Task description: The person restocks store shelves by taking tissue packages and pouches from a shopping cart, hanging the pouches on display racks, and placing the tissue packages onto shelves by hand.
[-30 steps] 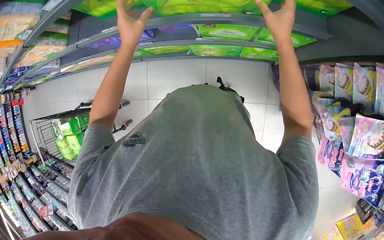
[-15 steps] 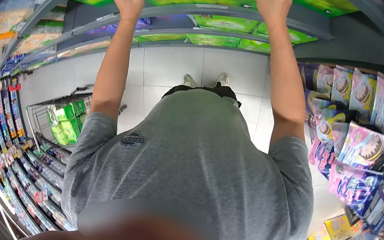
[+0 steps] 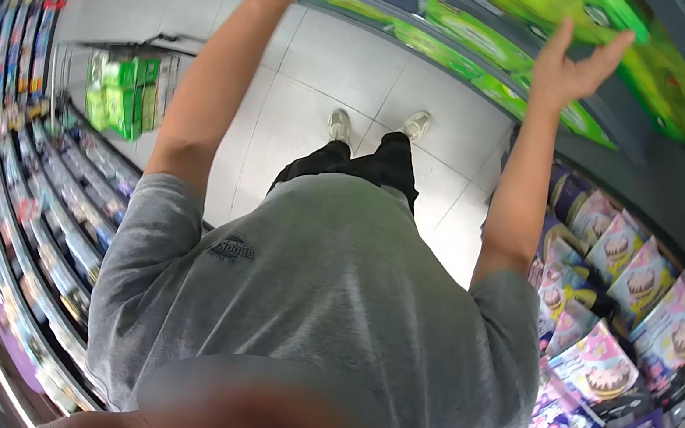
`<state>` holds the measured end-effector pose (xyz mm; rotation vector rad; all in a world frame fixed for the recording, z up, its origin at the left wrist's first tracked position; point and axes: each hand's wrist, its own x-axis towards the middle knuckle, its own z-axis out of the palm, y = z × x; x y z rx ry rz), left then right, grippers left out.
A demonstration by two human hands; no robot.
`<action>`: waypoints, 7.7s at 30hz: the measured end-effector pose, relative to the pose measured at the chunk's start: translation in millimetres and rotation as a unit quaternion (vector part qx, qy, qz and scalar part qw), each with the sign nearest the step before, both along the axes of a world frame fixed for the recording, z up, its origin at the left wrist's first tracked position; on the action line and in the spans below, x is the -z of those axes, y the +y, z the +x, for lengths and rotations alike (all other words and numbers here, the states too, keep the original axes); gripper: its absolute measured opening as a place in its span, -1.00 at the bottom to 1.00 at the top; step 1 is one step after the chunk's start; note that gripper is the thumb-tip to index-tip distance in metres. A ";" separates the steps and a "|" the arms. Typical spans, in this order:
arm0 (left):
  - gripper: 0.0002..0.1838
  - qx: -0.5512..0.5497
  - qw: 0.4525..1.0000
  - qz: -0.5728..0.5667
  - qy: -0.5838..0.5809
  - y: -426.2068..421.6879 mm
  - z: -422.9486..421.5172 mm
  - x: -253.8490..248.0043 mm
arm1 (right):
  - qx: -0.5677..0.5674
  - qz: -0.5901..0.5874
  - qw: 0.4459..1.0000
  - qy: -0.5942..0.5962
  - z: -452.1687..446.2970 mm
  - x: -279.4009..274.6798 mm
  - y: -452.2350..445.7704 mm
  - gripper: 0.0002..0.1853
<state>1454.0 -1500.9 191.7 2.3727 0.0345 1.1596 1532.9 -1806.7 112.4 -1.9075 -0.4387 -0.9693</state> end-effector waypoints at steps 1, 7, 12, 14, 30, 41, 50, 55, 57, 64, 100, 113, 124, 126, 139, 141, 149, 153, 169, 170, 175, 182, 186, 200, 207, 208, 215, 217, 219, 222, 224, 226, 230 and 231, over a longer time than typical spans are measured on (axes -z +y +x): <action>-0.42 0.003 0.999 -0.043 0.023 -2.3 -13.4 3.9 | -0.010 -0.015 0.998 0.055 -14.3 10.5 0.7 -0.20; -0.43 -0.007 0.865 -0.125 0.485 37.3 -172.9 176.8 | -0.077 -0.381 0.867 0.310 -172.1 201.7 -69.8 -0.44; -0.50 0.031 0.658 -0.077 0.749 62.4 -494.3 356.6 | -0.203 -0.601 0.478 0.608 -348.0 339.3 -168.1 -0.67; -0.47 -0.001 0.630 -0.101 0.770 58.7 -618.9 363.0 | -0.213 -0.573 0.398 0.684 -384.6 322.0 -162.9 -0.71; -0.68 -0.420 0.576 -0.656 0.250 106.3 -887.7 297.7 | -0.379 -0.361 0.597 0.608 -412.4 208.4 321.1 -0.79; -0.74 -0.455 0.394 -0.793 0.097 20.9 -968.1 358.2 | -0.459 -0.501 0.424 0.599 -541.0 227.0 452.2 -0.73; -0.61 -0.474 0.542 -0.591 0.364 35.8 -1058.6 337.5 | -0.486 -0.687 0.277 0.464 -517.7 324.0 560.6 -0.58; -0.71 -0.453 0.479 -0.701 0.271 206.7 -1112.0 383.2 | -0.487 -0.507 0.566 0.430 -590.0 268.0 733.5 -0.69; -0.74 -0.499 0.456 -0.719 0.159 331.9 -1072.8 298.1 | -0.504 -0.410 0.649 0.396 -619.8 250.7 797.3 -0.58; -0.67 -0.436 0.659 -0.599 0.128 584.0 -962.7 193.4 | -0.512 -0.316 0.664 0.444 -695.9 207.7 914.4 -0.63; -0.44 -0.022 0.554 -0.702 0.446 925.6 -829.8 296.2 | -0.223 0.073 0.546 0.804 -775.1 157.2 960.4 -0.25; -0.53 0.067 0.597 -0.714 0.358 957.3 -822.6 173.0 | -0.187 0.159 0.606 0.757 -778.2 97.4 940.7 -0.11; -0.20 0.179 0.591 -0.674 0.406 857.3 -778.0 88.7 | -0.248 0.401 0.580 0.664 -808.8 24.9 835.6 -0.34; -0.20 0.162 0.635 -0.644 0.394 804.5 -786.8 57.4 | -0.244 0.422 0.601 0.634 -823.0 26.5 795.8 -0.34; -0.51 0.277 0.481 -0.710 0.434 477.9 -782.8 116.3 | -0.139 0.419 0.696 0.567 -882.0 -19.1 462.6 -0.29; -0.48 0.298 0.465 -0.684 0.476 430.7 -769.9 112.0 | -0.113 0.473 0.681 0.547 -885.6 -15.4 418.1 -0.34; -0.41 0.375 0.460 -0.580 0.557 320.4 -676.7 75.5 | -0.105 0.602 0.618 0.495 -861.3 8.7 323.1 -0.49; -0.35 0.407 0.429 -0.519 0.617 272.3 -606.4 95.8 | -0.055 0.592 0.668 0.448 -825.6 18.8 276.1 -0.48; -0.31 0.597 0.487 -0.427 0.474 -28.0 -260.4 -18.1 | 0.086 0.222 0.946 0.219 -535.9 -187.0 25.2 -0.08; -0.27 0.619 0.526 -0.371 0.450 -29.3 -240.8 -31.4 | 0.082 0.186 0.955 0.217 -524.8 -205.6 18.5 -0.06; -0.20 0.629 0.675 -0.256 0.287 -39.5 -186.6 -141.2 | 0.096 -0.061 0.973 0.202 -450.4 -275.1 -35.3 0.04; -0.21 0.551 0.818 -0.151 0.057 -65.9 -104.7 -218.0 | 0.001 -0.160 0.984 0.073 -302.0 -332.9 -88.8 -0.40; -0.49 0.457 0.888 -0.025 -0.031 -95.7 -66.8 -249.9 | -0.023 -0.215 0.975 0.058 -201.0 -358.7 -143.1 -0.61; -0.52 0.305 0.950 0.011 0.068 -229.6 140.7 -238.5 | -0.030 -0.170 0.984 0.037 39.2 -352.4 -268.0 -0.44; -0.50 0.308 0.931 -0.007 0.194 -277.8 207.8 -240.5 | -0.057 -0.132 0.973 0.181 124.6 -319.9 -325.8 -0.57; -0.43 0.292 0.931 -0.010 0.218 -283.3 217.2 -235.0 | -0.050 -0.109 0.973 0.199 123.6 -319.5 -325.6 -0.56; -0.27 0.282 0.954 0.012 0.102 -292.1 224.3 -217.3 | -0.095 0.005 0.955 0.281 141.2 -298.9 -327.2 -0.44; -0.41 0.306 0.931 -0.009 0.199 -295.8 225.8 -214.2 | -0.078 0.009 0.944 0.319 132.4 -301.4 -317.4 -0.44; -0.48 0.317 0.916 -0.019 0.244 -301.6 225.9 -216.2 | -0.059 0.013 0.933 0.354 126.2 -304.3 -310.1 -0.45; -0.50 0.306 0.917 -0.009 0.257 -307.9 229.5 -219.1 | -0.031 -0.001 0.936 0.352 135.5 -304.0 -309.6 -0.46; -0.54 0.290 0.939 -0.008 0.186 -308.7 235.9 -209.8 | -0.077 0.016 0.931 0.357 144.0 -302.3 -315.2 -0.47; -0.49 0.279 0.938 -0.018 0.202 -307.0 235.6 -206.3 | -0.104 0.010 0.917 0.384 146.3 -301.7 -319.1 -0.43; -0.35 0.267 0.939 -0.039 0.212 -305.9 226.5 -210.3 | -0.096 0.024 0.920 0.378 145.1 -298.7 -320.6 -0.43; -0.32 0.270 0.935 -0.040 0.225 -305.2 226.0 -210.9 | -0.098 0.024 0.919 0.380 146.0 -298.0 -321.6 -0.42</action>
